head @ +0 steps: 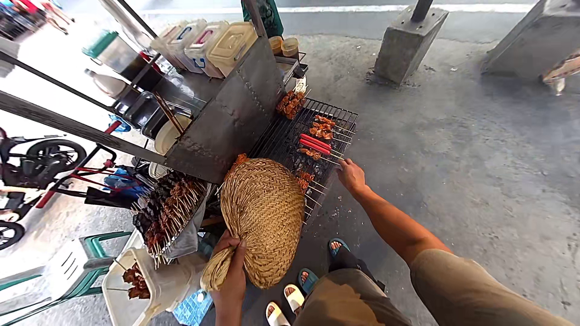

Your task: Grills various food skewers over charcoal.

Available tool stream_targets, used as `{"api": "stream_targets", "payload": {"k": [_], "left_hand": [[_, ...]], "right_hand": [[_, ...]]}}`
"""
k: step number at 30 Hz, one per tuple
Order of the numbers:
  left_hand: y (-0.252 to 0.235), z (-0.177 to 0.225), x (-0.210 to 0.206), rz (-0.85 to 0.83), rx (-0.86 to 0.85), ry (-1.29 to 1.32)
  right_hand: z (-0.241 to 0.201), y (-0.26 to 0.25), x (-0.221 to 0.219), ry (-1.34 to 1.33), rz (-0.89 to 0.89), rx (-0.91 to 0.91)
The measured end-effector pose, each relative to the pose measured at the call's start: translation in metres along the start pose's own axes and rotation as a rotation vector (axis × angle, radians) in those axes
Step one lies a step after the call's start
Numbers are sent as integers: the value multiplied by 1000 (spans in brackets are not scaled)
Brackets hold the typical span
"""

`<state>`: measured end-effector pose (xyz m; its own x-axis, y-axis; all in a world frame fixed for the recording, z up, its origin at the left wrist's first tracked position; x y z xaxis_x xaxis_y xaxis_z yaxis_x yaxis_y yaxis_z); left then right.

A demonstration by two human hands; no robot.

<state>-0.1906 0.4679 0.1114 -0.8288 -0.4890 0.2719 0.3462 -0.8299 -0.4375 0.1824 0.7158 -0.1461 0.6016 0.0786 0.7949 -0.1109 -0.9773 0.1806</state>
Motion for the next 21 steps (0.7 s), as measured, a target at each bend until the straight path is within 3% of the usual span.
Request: {"api": "stream_targets", "payload": {"k": [3, 5, 8, 14, 21], "left_hand": [[-1, 6, -11, 0, -68, -164], [-3, 9, -18, -34, -47, -119], [-1, 12, -17, -50, -3, -9], [6, 10, -13, -42, -2, 1], [0, 8, -21, -29, 16, 40]], "right_hand": [[6, -19, -2, 188, -68, -31], [5, -23, -2, 226, -78, 14], [15, -20, -1, 60, -92, 4], [34, 13, -46, -239, -293, -42], [22, 16, -61, -76, -396, 10]]}}
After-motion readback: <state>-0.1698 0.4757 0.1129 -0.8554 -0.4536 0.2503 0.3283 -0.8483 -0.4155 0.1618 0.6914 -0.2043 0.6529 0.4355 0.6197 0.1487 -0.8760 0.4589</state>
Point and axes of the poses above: each hand's wrist, its own y-axis away from the middle knuckle, its own x-axis out of the back of the hand, z = x × y, the point moved 9 cm from there along -y, towards the middle knuckle, and after that the axes turned 6 degrees about -x, right-handed, at the moved point
